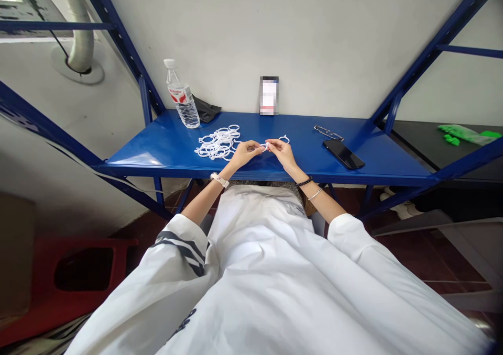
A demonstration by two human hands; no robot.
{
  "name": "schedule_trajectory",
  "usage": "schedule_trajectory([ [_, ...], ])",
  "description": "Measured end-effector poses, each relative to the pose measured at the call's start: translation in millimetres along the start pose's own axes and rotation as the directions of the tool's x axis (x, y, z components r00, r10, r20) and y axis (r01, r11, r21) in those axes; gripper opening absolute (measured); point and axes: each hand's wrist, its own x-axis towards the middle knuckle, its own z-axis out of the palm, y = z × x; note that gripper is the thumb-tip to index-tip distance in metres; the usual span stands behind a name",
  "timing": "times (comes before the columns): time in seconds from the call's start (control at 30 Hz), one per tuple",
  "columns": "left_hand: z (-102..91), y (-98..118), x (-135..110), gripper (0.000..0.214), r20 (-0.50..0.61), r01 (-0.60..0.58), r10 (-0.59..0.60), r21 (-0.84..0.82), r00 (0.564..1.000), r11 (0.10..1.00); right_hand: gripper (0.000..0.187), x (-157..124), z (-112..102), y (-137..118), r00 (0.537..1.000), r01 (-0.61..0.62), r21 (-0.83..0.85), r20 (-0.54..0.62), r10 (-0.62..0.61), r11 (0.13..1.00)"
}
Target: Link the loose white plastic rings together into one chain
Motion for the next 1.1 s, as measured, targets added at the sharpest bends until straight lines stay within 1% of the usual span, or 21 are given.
schedule_trajectory([
  [0.07, 0.3, 2, -1, 0.052, -0.010, -0.019, 0.020, 0.022, 1.000, 1.000, 0.051, 0, 0, 0, 1.000, 0.001, 0.009, 0.000, -0.001, 1.000],
  [0.23, 2.4, 6, -4, 0.047, -0.007, -0.128, 0.129, 0.092, 0.992, 0.988, 0.048, -1, 1, -3, 1.000, -0.005, 0.021, 0.004, 0.005, 1.000],
  [0.47, 2.3, 5, -3, 0.047, 0.010, -0.139, 0.138, 0.081, 0.990, 0.987, 0.043, -1, 1, -4, 0.998, -0.067, 0.064, 0.013, 0.066, 0.996],
  [0.77, 3.7, 7, -5, 0.049, 0.038, -0.106, 0.105, 0.036, 0.994, 0.994, 0.033, 0, -3, -7, 0.994, -0.109, 0.061, 0.028, 0.108, 0.992],
  [0.97, 4.2, 10, -6, 0.050, 0.039, -0.083, 0.083, 0.000, 0.996, 0.997, 0.036, -1, -5, -9, 0.992, -0.124, 0.073, 0.037, 0.121, 0.990],
  [1.1, 3.0, 11, -6, 0.050, 0.063, -0.027, 0.031, -0.055, 0.998, 0.998, 0.041, -3, -3, -11, 0.990, -0.134, 0.092, 0.050, 0.130, 0.987],
])
